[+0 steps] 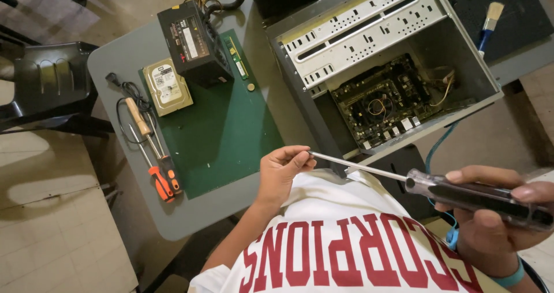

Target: Reinstalling a motherboard into a computer case by positioning it and securing it with screws using a screwdriver.

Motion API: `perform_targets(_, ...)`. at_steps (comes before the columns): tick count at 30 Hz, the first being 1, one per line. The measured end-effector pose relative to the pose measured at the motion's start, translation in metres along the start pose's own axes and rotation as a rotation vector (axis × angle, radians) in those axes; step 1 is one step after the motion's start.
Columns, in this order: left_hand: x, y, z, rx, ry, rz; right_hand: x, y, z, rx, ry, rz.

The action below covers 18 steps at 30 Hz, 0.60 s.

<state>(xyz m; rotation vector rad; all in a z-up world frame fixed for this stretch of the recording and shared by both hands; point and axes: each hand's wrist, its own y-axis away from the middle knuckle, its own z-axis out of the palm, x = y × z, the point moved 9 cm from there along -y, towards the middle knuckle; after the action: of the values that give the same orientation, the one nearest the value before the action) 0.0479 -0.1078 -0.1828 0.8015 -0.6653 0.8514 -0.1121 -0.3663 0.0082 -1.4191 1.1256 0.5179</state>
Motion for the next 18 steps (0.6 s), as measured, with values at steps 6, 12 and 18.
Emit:
perform_targets(6, -0.006, -0.002, -0.003, -0.004, 0.008, -0.041, 0.002, 0.001, -0.001, 0.022, 0.068, -0.002)
perform_targets(12, -0.029, -0.006, -0.01, -0.097, 0.137, -0.147, -0.003, 0.005, -0.008, -0.036, 0.017, -0.076)
perform_targets(18, -0.037, -0.001, -0.002, -0.228, 0.058, -0.299, -0.018, 0.011, -0.009, -0.014, 0.21, 0.022)
